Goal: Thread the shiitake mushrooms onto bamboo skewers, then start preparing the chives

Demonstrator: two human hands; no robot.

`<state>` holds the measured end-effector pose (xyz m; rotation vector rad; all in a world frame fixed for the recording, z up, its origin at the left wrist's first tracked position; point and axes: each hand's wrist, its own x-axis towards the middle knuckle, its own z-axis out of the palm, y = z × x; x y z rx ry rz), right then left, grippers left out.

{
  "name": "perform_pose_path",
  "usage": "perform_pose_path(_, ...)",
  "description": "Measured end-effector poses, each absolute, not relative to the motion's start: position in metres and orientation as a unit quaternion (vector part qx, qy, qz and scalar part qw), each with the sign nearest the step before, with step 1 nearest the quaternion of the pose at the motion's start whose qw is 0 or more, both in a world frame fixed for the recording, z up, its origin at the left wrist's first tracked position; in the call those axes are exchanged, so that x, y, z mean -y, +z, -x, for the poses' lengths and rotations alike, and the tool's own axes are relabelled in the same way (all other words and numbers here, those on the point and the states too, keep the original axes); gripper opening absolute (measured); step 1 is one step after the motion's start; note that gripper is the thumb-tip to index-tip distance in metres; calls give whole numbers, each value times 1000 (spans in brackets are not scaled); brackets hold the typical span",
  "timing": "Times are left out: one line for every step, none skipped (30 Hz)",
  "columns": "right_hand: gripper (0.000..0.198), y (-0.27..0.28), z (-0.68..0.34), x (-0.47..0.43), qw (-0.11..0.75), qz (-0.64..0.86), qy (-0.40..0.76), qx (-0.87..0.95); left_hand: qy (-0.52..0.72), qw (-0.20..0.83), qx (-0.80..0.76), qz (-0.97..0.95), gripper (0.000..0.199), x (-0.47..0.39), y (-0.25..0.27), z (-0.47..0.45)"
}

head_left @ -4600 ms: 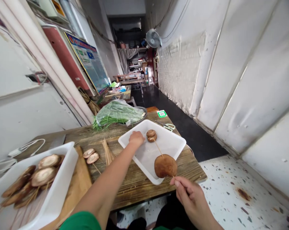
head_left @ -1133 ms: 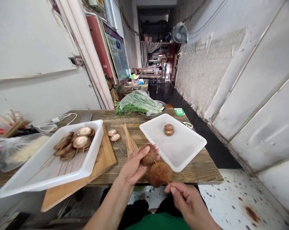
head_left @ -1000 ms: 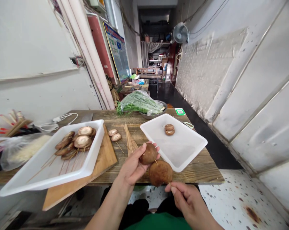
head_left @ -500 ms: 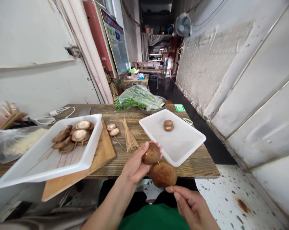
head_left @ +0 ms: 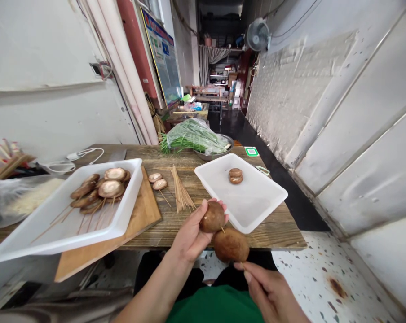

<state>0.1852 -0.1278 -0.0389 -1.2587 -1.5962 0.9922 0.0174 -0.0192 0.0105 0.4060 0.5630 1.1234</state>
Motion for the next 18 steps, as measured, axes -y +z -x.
perform_pose_path(29, -32, -192, 123, 388, 502, 342, 693, 540, 775, -258, -201, 18, 21, 13, -17)
perform_pose_path(24, -25, -198, 119, 362, 508, 278, 730, 560, 758, -255, -217, 18, 24, 15, -17)
perform_pose_path(22, -17, -201, 113, 367, 525, 203, 741, 578, 740, -253, -234, 19, 27, 18, -17)
perform_pose_path(26, -9, -200, 108, 384, 535, 138, 739, 590, 725, -253, -250, 20, 30, 21, -18)
perform_pose_path(31, -2, -197, 102, 402, 531, 98, 739, 596, 714, -255, -263, 21, 34, 24, -19)
perform_pose_path(34, 5, -191, 97, 415, 516, 85, 745, 598, 707, -258, -275, 23, 37, 26, -20)
perform_pose_path(33, 10, -183, 91, 420, 489, 99, 758, 599, 702, -260, -285, 25, 40, 27, -21)
perform_pose_path(30, 14, -174, 85, 423, 470, 121, 765, 601, 697, -261, -291, 27, 43, 29, -21)
perform_pose_path(24, 18, -165, 80, 427, 457, 140, 768, 606, 691, -262, -295, 29, 45, 29, -20)
perform_pose_path(19, 20, -158, 76, 430, 450, 156, 767, 612, 684, -263, -295, 31, 47, 30, -19)
perform_pose_path(12, 22, -153, 72, 433, 448, 170, 763, 616, 681, -264, -295, 33, 48, 30, -17)
perform_pose_path(7, 23, -149, 69, 435, 445, 187, 760, 617, 681, -263, -294, 35, 49, 30, -15)
perform_pose_path(2, 23, -147, 68, 438, 440, 208, 755, 613, 685, -260, -296, 39, 49, 29, -13)
perform_pose_path(2, 23, -147, 66, 445, 435, 230, 748, 604, 691, -258, -301, 43, 50, 29, -11)
perform_pose_path(4, 22, -147, 66, 453, 431, 249, 739, 594, 698, -257, -307, 46, 50, 28, -9)
perform_pose_path(5, 21, -148, 66, 462, 428, 262, 731, 585, 703, -259, -311, 47, 51, 28, -8)
perform_pose_path(5, 20, -148, 66, 472, 425, 266, 725, 580, 705, -264, -312, 46, 52, 27, -7)
perform_pose_path(4, 20, -149, 67, 480, 421, 261, 724, 578, 704, -269, -311, 43, 52, 26, -6)
